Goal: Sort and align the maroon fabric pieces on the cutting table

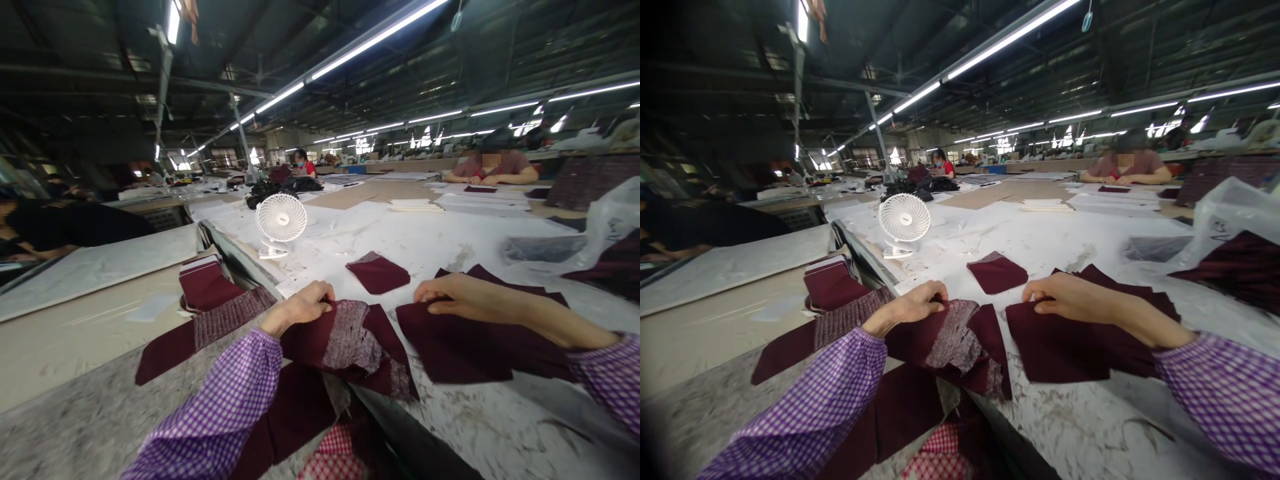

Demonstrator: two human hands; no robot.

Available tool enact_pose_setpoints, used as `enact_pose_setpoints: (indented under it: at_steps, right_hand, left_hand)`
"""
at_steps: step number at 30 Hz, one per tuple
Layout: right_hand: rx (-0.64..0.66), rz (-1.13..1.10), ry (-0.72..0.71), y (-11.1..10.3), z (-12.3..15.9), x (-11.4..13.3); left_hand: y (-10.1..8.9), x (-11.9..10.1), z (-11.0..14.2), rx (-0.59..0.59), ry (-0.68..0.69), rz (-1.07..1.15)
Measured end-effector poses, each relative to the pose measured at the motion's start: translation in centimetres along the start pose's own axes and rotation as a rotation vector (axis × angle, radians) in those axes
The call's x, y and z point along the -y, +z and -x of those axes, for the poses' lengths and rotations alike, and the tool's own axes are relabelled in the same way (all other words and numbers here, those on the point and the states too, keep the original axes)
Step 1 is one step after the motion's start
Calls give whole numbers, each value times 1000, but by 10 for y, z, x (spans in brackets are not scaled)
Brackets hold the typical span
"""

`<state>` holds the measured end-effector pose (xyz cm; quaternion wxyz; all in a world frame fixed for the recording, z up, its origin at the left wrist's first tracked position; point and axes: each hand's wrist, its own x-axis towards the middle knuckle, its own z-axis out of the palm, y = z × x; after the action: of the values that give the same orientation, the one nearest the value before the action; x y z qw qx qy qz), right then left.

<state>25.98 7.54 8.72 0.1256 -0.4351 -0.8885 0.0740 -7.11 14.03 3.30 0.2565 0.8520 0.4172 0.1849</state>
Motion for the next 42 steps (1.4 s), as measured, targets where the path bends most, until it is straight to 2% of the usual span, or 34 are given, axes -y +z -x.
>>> enact_pose_setpoints:
  at_steps: [3,6,10,14,16,19,22,26,30,37,39,42]
  right_hand:
    - [82,156,-17,7,-16,-2]
    - [15,227,-72,7,-33,2]
    - [14,71,-201,8,-58,18]
    - [163,-132,-251,15,-76,31]
    - [194,-166,-222,16,-78,36]
    - [149,-151,-178,12,-77,41]
    - [113,-99,-159,8,-75,45]
    - [114,-32,-207,9,-73,45]
    - [83,29,-110,17,-73,45]
    - [173,-4,-116,29,-79,38]
    - [164,-9,-122,33,-81,33]
    - [114,-37,-110,35,-81,28]
  left_hand:
    - [-4,3,11,-71,-27,64]
    - [-9,6,18,-108,19,135]
    - [-13,4,21,-123,82,220]
    - [-16,1,22,-120,103,247]
    - [-17,1,24,-123,120,271]
    - [-20,3,26,-119,135,335]
    - [-21,4,27,-114,79,410]
    - [-17,5,24,-81,10,468]
    - [-10,6,20,-72,51,496]
    - [-1,10,12,-29,77,465]
    - [1,11,12,-129,65,383]
    - [2,13,18,-390,56,223]
